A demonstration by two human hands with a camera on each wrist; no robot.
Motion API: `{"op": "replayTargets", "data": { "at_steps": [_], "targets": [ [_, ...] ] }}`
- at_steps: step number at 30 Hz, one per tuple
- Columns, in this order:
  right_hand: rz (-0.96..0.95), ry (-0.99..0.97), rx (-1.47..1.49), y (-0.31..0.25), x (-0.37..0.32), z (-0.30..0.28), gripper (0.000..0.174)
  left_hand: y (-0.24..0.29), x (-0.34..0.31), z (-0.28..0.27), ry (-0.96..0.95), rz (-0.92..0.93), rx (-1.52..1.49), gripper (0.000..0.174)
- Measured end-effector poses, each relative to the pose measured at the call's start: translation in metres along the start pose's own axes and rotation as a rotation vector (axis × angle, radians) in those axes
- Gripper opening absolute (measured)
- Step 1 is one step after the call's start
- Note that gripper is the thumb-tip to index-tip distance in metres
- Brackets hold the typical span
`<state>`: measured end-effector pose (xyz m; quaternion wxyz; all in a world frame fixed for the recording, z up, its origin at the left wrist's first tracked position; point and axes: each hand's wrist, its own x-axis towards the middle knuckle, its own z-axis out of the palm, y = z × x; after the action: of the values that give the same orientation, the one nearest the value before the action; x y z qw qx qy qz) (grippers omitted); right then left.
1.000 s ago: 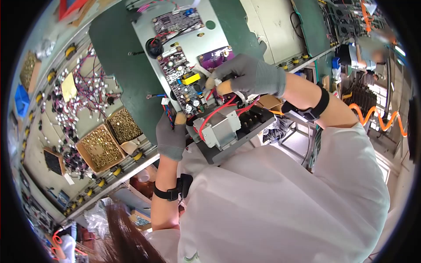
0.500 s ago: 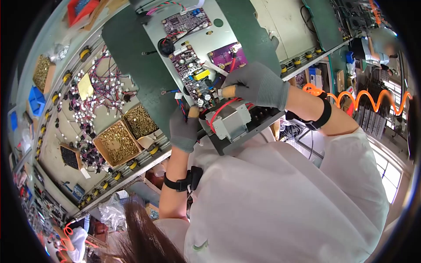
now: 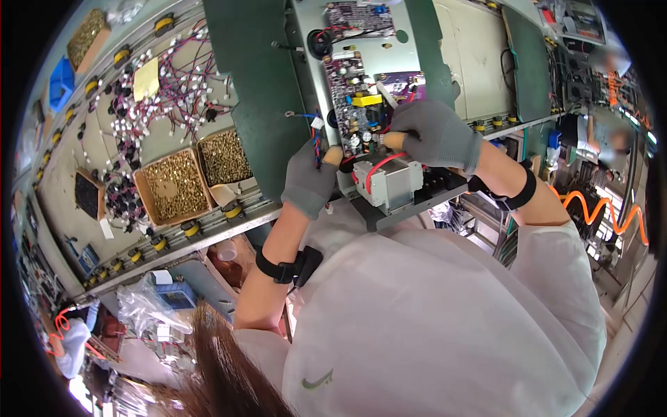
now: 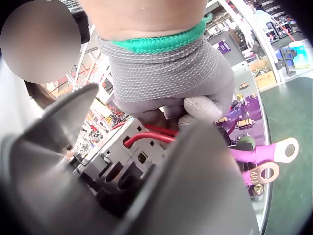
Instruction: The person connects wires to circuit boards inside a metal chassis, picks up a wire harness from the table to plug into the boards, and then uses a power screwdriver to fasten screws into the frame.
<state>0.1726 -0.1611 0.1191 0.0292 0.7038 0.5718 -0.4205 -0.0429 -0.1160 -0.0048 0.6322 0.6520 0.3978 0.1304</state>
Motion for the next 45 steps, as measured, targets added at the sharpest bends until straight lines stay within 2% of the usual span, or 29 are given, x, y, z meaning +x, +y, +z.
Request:
{"op": "replayTargets", "data": {
  "at_steps": [3, 15, 18, 21, 23, 24, 27, 29, 33, 35, 36, 38, 42, 45],
  "targets": [
    [0.035, -0.020, -0.006, -0.004, 0.002, 0.000, 0.027, 0.011, -0.001, -0.004, -0.050, -0.074, 0.003, 0.026],
    [0.059, -0.039, -0.135, -0.013, 0.013, -0.001, 0.025, 0.005, 0.000, 0.004, -0.009, -0.077, -0.050, 0.026],
    [-0.041, 0.017, -0.165, -0.013, 0.015, -0.001, 0.020, 0.002, 0.000, 0.005, -0.001, -0.070, -0.045, 0.026],
    [-0.002, -0.078, -0.158, -0.013, 0.022, -0.011, 0.021, 0.002, 0.000, 0.006, 0.010, -0.062, -0.034, 0.026],
    [0.128, -0.305, -0.093, -0.016, 0.027, -0.019, 0.025, 0.003, 0.000, 0.006, 0.023, -0.050, -0.036, 0.026],
    [0.125, -0.309, -0.099, -0.016, 0.027, -0.020, 0.025, 0.005, 0.000, 0.005, 0.021, -0.055, -0.038, 0.027],
    [0.038, -0.338, -0.111, -0.010, 0.024, -0.022, 0.025, 0.006, 0.000, 0.005, 0.021, -0.076, -0.042, 0.028],
    [-0.114, -0.251, -0.193, -0.006, 0.022, -0.020, 0.024, 0.006, 0.000, 0.005, 0.018, -0.093, -0.041, 0.028],
    [-0.123, -0.300, -0.240, -0.005, 0.026, -0.021, 0.024, 0.005, 0.001, 0.005, -0.001, -0.112, -0.049, 0.031],
    [-0.017, -0.248, -0.281, -0.010, 0.024, -0.017, 0.024, 0.004, 0.000, 0.006, -0.003, -0.114, -0.055, 0.031],
    [-0.015, -0.251, -0.283, -0.014, 0.022, -0.015, 0.024, 0.004, -0.001, 0.007, 0.018, -0.093, -0.050, 0.032],
    [-0.053, -0.092, -0.370, -0.025, 0.018, -0.011, 0.016, 0.004, 0.000, 0.007, 0.038, -0.073, -0.048, 0.032],
    [0.056, -0.149, -0.437, -0.030, 0.024, -0.014, 0.015, 0.007, 0.000, 0.004, 0.002, -0.105, -0.060, 0.033],
    [0.164, -0.257, -0.381, -0.031, 0.028, -0.019, 0.023, 0.007, 0.000, 0.004, -0.007, -0.113, -0.063, 0.032]
  ]
}}
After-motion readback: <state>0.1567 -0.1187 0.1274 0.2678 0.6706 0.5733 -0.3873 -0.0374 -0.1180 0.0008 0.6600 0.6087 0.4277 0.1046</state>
